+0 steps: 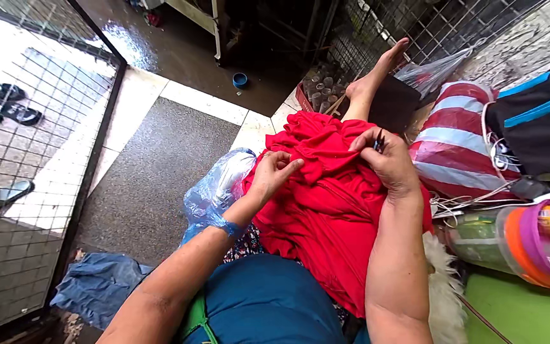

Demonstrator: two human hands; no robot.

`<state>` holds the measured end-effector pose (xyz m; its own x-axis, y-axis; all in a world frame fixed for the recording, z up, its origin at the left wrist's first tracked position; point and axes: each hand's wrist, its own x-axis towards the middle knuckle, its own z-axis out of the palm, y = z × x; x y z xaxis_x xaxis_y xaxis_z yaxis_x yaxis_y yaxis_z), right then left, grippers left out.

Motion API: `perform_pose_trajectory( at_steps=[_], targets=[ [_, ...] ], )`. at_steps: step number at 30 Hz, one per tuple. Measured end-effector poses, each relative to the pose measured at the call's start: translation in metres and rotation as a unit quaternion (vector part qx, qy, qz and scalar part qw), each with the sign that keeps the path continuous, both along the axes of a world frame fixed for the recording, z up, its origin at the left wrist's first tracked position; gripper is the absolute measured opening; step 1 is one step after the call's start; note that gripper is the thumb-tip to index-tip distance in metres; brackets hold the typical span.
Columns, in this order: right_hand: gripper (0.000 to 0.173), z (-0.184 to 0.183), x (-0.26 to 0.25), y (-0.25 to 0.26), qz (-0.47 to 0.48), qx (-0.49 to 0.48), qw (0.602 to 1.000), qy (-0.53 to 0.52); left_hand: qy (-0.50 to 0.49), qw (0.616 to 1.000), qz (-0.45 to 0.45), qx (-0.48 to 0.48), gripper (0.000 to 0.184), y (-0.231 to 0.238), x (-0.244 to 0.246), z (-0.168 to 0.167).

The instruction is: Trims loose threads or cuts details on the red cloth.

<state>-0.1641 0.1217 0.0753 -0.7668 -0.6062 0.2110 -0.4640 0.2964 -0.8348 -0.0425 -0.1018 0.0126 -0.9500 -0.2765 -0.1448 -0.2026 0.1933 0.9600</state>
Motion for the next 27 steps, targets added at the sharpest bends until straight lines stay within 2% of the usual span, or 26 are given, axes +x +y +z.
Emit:
perform_pose_trajectory(
  at_steps=[2, 4, 6, 7, 9, 12, 16, 19, 23, 27],
  targets=[
    [0.016, 0.001, 0.002, -0.003, 0.001, 0.005, 1.000, 0.015, 0.076, 0.996, 0.037, -0.009, 0.030, 0.000, -0.001, 0.005],
    [0.022, 0.002, 0.004, -0.007, -0.008, -0.017, 0.999, 0.034, 0.215, 0.972, 0.066, -0.070, 0.021, 0.001, 0.002, 0.013],
    [0.024, 0.006, 0.008, -0.010, -0.014, -0.034, 0.998, 0.050, 0.311, 0.939, 0.031, -0.140, 0.016, 0.005, 0.010, 0.020],
    [0.024, 0.008, 0.010, -0.012, -0.006, -0.038, 0.998, 0.053, 0.327, 0.930, -0.004, -0.168, 0.014, 0.010, 0.016, 0.022],
    [0.021, 0.010, 0.013, -0.014, 0.036, -0.042, 0.998, 0.039, 0.313, 0.928, -0.055, -0.196, 0.013, 0.023, 0.027, 0.011],
    [0.018, 0.007, 0.021, -0.019, 0.068, -0.010, 0.998, -0.004, 0.265, 0.949, -0.045, -0.165, 0.014, 0.037, 0.039, -0.016],
    [0.018, 0.002, 0.023, -0.024, 0.071, 0.044, 0.996, -0.010, 0.221, 0.970, -0.017, -0.104, 0.035, 0.041, 0.043, -0.014],
    [0.025, 0.006, 0.025, -0.024, 0.070, 0.061, 0.996, -0.013, 0.202, 0.973, -0.012, -0.107, 0.051, 0.042, 0.042, -0.010],
    [0.033, 0.010, 0.033, -0.026, 0.075, 0.093, 0.993, -0.010, 0.206, 0.962, -0.007, -0.180, 0.039, 0.041, 0.037, -0.006],
    [0.031, 0.007, 0.035, -0.033, 0.075, 0.126, 0.989, 0.003, 0.196, 0.963, -0.011, -0.182, 0.034, 0.036, 0.031, -0.005]
  ],
)
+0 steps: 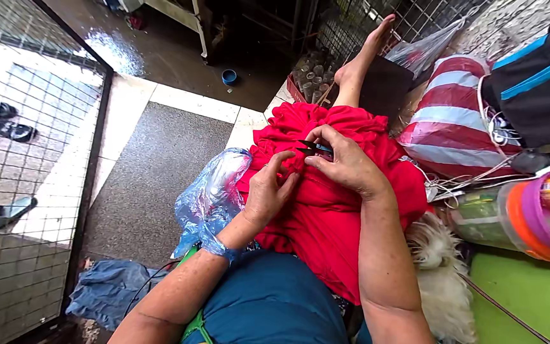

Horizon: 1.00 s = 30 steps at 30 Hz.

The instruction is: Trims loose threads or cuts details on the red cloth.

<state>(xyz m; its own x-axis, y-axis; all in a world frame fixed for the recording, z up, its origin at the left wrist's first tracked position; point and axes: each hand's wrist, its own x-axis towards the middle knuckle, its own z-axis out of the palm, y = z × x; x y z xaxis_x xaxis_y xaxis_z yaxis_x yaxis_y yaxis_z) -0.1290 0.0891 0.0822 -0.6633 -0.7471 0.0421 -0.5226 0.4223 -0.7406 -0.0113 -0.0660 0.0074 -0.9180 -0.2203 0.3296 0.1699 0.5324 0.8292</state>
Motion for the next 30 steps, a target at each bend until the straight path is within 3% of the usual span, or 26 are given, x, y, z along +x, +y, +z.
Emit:
perform_pose_trajectory(
  at_steps=[3, 8, 13, 18, 21, 25, 29, 30],
  targets=[
    [0.029, 0.000, 0.000, -0.001, -0.005, 0.006, 1.000, 0.003, 0.053, 0.998, -0.023, 0.033, 0.015, -0.003, 0.000, -0.004],
    [0.022, 0.000, 0.001, 0.004, 0.037, -0.014, 0.999, 0.021, 0.055, 0.997, -0.030, 0.036, 0.014, -0.007, 0.014, -0.005],
    [0.016, 0.010, 0.008, 0.012, 0.097, 0.034, 0.994, 0.032, 0.046, 0.995, -0.051, 0.074, 0.018, -0.008, 0.024, -0.001],
    [0.019, 0.019, 0.026, 0.006, 0.089, 0.067, 0.986, 0.125, 0.058, 0.994, -0.060, 0.067, 0.016, -0.001, 0.024, 0.003],
    [0.013, 0.017, 0.031, 0.000, 0.088, 0.086, 0.977, 0.175, 0.063, 0.995, -0.059, 0.054, 0.016, 0.001, 0.024, 0.003],
    [0.010, 0.013, 0.024, -0.001, 0.075, 0.054, 0.982, 0.166, 0.087, 0.993, -0.062, 0.044, 0.015, 0.002, 0.022, -0.002],
    [0.044, 0.014, 0.022, -0.006, 0.069, 0.080, 0.987, 0.120, 0.102, 0.992, -0.056, 0.048, 0.016, 0.003, 0.022, 0.000],
    [0.044, 0.012, 0.023, -0.008, 0.067, 0.077, 0.987, 0.125, 0.110, 0.991, -0.054, 0.053, 0.016, 0.002, 0.021, 0.001]
  ],
)
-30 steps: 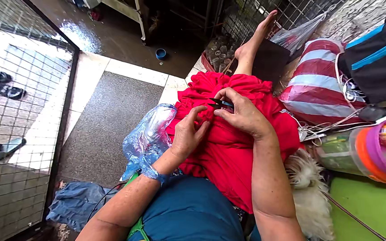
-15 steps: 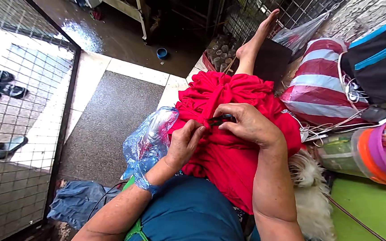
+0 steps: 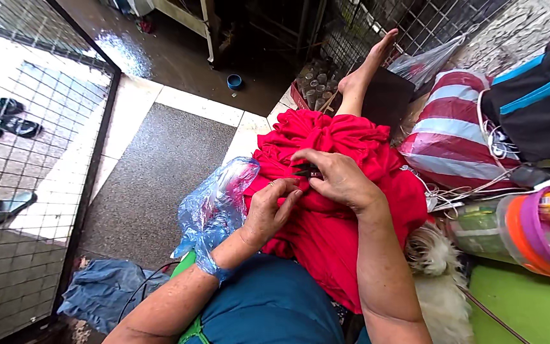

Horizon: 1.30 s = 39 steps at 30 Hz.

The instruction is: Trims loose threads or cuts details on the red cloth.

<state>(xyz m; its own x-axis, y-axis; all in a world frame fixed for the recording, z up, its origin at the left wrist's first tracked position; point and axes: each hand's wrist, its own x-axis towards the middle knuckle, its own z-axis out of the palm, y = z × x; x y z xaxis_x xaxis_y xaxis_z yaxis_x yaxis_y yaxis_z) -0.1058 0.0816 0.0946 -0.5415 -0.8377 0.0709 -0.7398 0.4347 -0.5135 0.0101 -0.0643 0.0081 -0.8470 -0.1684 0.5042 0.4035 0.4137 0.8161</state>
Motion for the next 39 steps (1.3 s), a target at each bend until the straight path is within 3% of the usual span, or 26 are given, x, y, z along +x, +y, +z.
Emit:
perform_pose_trajectory(
  at_steps=[3, 5, 6, 8, 9, 11, 13, 18, 23, 26, 29, 32, 35, 37, 39],
  targets=[
    [0.019, -0.010, -0.015, 0.004, -0.037, -0.103, 0.994, -0.008, 0.011, 1.000, 0.010, 0.022, 0.016, -0.013, -0.004, 0.003],
    [0.020, -0.001, -0.027, 0.022, -0.130, -0.207, 0.968, -0.046, 0.004, 0.999, 0.027, 0.029, 0.014, -0.025, -0.007, 0.006],
    [0.021, 0.002, -0.034, 0.032, -0.203, -0.266, 0.940, -0.068, -0.002, 0.999, 0.038, 0.029, 0.013, -0.031, -0.009, 0.007],
    [0.006, -0.009, -0.053, 0.046, -0.362, -0.356, 0.854, -0.112, -0.030, 0.997, 0.055, 0.038, 0.014, -0.042, -0.021, 0.006],
    [0.012, -0.018, -0.062, 0.052, -0.430, -0.341, 0.827, -0.120, -0.057, 0.995, 0.064, 0.047, 0.015, -0.047, -0.030, 0.006],
    [0.031, -0.032, -0.073, 0.065, -0.504, -0.177, 0.836, -0.126, -0.140, 0.984, 0.089, 0.062, 0.021, -0.059, -0.056, 0.007],
    [0.041, -0.031, -0.077, 0.064, -0.512, -0.065, 0.844, -0.144, -0.233, 0.961, 0.109, 0.100, 0.027, -0.068, -0.088, 0.005],
    [0.045, -0.028, -0.075, 0.059, -0.517, -0.041, 0.843, -0.144, -0.323, 0.930, 0.060, 0.163, 0.025, -0.073, -0.137, -0.012],
    [0.039, -0.033, -0.076, 0.067, -0.504, -0.077, 0.846, -0.159, -0.201, 0.964, 0.061, 0.163, 0.016, -0.073, -0.113, -0.002],
    [0.038, -0.031, -0.074, 0.065, -0.501, -0.074, 0.848, -0.155, -0.072, 0.996, 0.019, 0.040, 0.014, -0.061, -0.060, 0.024],
    [0.039, -0.031, -0.075, 0.064, -0.497, -0.070, 0.852, -0.151, 0.041, 0.993, -0.058, -0.090, 0.005, -0.023, -0.023, 0.020],
    [0.043, -0.031, -0.072, 0.063, -0.503, -0.089, 0.850, -0.125, 0.063, 0.985, -0.060, -0.147, 0.005, 0.015, -0.015, -0.003],
    [0.050, -0.025, -0.059, 0.059, -0.494, -0.161, 0.854, -0.008, 0.059, 0.985, -0.009, -0.163, 0.007, 0.031, -0.012, -0.014],
    [0.041, -0.019, -0.052, 0.049, -0.424, -0.217, 0.876, 0.070, 0.051, 0.985, 0.007, -0.168, 0.009, 0.036, -0.009, -0.017],
    [0.030, -0.010, -0.037, 0.030, -0.291, -0.232, 0.927, 0.034, 0.041, 0.985, 0.009, -0.167, 0.011, 0.036, -0.006, -0.021]
  ],
)
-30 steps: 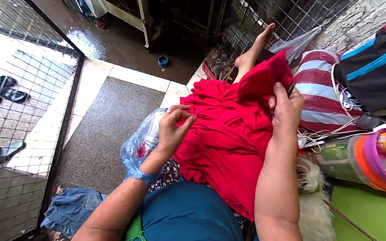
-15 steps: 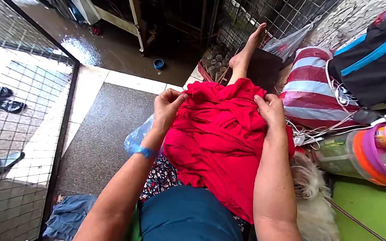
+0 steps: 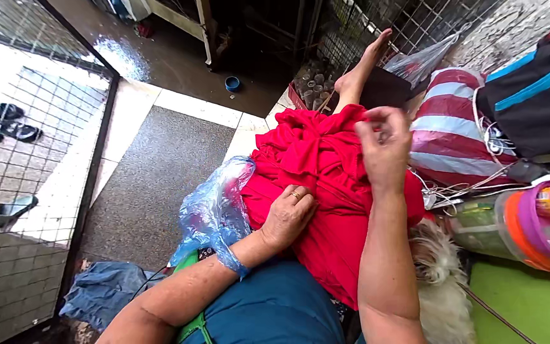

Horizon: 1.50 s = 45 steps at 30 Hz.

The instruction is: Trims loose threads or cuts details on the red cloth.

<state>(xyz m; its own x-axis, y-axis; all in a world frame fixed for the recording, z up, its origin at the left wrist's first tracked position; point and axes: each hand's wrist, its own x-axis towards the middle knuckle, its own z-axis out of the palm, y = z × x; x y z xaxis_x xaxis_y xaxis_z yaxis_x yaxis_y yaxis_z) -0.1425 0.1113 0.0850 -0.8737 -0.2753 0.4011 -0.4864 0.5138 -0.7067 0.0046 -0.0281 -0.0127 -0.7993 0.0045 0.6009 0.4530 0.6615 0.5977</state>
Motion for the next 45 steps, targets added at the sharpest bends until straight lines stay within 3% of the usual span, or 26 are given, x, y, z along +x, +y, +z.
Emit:
perform_pose_trajectory(
  at_steps=[3, 5, 7, 13, 18, 22, 26, 32, 36, 39, 42, 45],
  targets=[
    [0.029, -0.003, 0.025, -0.038, 0.192, 0.084, 0.976, -0.050, -0.004, 1.000, 0.001, 0.006, 0.010, -0.002, 0.000, -0.001],
    [0.033, -0.011, 0.035, -0.055, 0.230, 0.191, 0.953, -0.055, -0.004, 1.000, 0.001, 0.010, 0.009, -0.004, 0.000, 0.000],
    [0.019, -0.019, 0.032, -0.054, 0.228, 0.220, 0.948, -0.036, -0.017, 0.999, -0.022, 0.025, 0.010, -0.008, 0.001, 0.000],
    [0.010, 0.005, 0.012, 0.001, 0.198, 0.075, 0.973, -0.089, -0.071, 0.987, -0.068, 0.129, 0.014, -0.025, 0.006, 0.006],
    [0.007, 0.001, 0.020, 0.025, 0.169, 0.078, 0.973, -0.137, -0.212, 0.948, 0.009, 0.237, 0.011, -0.039, 0.008, 0.042],
    [0.016, -0.009, 0.010, 0.022, 0.184, 0.047, 0.972, -0.138, -0.145, 0.951, 0.016, 0.272, 0.012, -0.052, -0.005, 0.027],
    [0.024, -0.006, 0.018, 0.021, 0.194, 0.066, 0.972, -0.118, -0.108, 0.952, 0.047, 0.284, 0.011, -0.062, -0.026, 0.035],
    [0.028, -0.011, 0.020, 0.007, 0.192, 0.100, 0.976, 0.013, -0.181, 0.963, 0.014, 0.200, 0.013, -0.063, -0.052, 0.037],
    [0.027, -0.018, 0.019, -0.002, 0.215, 0.098, 0.969, 0.068, -0.149, 0.971, 0.004, 0.188, 0.012, -0.066, -0.041, 0.034],
    [0.027, -0.019, 0.017, -0.002, 0.212, 0.127, 0.968, 0.046, -0.107, 0.971, -0.007, 0.215, 0.011, -0.069, -0.030, 0.033],
    [0.040, -0.006, 0.025, -0.001, 0.210, 0.181, 0.961, -0.018, -0.073, 0.971, -0.024, 0.226, 0.010, -0.067, -0.025, 0.031],
    [0.033, 0.002, 0.035, -0.003, 0.208, 0.205, 0.956, -0.007, -0.044, 0.973, -0.028, 0.225, 0.009, -0.061, -0.026, 0.028]
  ],
)
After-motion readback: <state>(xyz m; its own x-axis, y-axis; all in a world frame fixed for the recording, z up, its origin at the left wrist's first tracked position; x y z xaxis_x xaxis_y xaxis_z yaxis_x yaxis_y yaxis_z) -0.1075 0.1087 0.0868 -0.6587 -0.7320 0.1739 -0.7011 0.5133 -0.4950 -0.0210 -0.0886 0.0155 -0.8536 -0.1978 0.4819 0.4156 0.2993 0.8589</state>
